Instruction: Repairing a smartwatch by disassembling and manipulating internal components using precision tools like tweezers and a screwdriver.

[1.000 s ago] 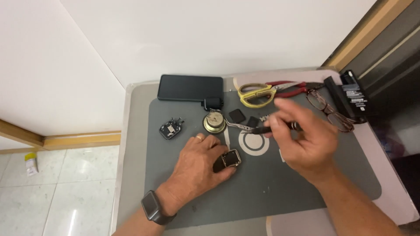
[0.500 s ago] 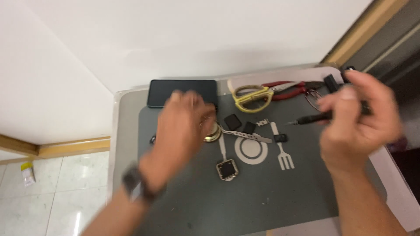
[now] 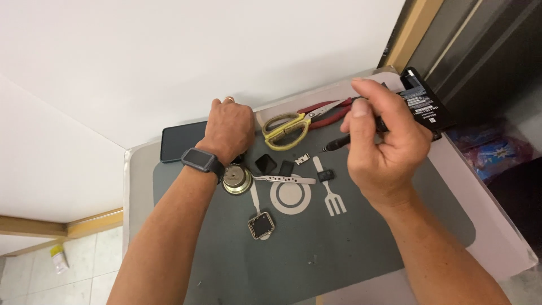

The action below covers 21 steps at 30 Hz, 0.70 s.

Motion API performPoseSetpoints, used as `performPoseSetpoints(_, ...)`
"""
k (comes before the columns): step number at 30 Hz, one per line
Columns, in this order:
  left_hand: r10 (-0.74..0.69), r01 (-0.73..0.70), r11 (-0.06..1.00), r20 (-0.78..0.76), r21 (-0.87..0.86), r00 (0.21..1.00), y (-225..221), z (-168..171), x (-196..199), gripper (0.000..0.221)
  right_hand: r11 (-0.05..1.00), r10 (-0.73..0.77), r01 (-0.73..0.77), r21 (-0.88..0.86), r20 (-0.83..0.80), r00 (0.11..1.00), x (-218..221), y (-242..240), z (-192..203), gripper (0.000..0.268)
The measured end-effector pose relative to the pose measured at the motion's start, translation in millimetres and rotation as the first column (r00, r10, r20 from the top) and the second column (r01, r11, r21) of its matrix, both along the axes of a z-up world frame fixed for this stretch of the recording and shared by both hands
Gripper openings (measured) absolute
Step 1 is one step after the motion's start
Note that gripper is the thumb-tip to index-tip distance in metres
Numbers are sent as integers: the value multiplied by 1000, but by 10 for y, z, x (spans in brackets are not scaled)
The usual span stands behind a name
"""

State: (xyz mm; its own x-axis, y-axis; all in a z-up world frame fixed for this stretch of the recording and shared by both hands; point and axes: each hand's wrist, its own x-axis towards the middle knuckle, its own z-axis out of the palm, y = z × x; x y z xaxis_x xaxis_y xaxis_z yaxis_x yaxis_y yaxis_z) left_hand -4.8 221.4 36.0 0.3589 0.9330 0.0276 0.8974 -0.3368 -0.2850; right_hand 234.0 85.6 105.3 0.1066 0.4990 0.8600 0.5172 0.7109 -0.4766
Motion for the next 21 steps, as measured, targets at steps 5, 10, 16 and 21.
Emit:
performPoseSetpoints(5, -4, 4, 995, 7, -96, 1000, -133, 134, -25, 32, 997, 79, -79, 22, -13, 997, -104, -101, 51, 20)
performPoseSetpoints(10, -80, 46, 993, 333, 108, 940, -430, 394, -124, 18, 966, 245, -241, -94, 35, 969, -299, -248, -51, 23)
performPoseSetpoints(16, -206, 140, 978, 591, 156, 780, -1442, 861, -271, 48, 945, 318, -328, 8, 222, 922, -462, -323, -207, 21)
performPoseSetpoints(21, -62, -23, 993, 654, 120, 754, -1978, 377, -588, 19, 928, 362, -373, -9, 266, 893, -484, -348, -235, 24)
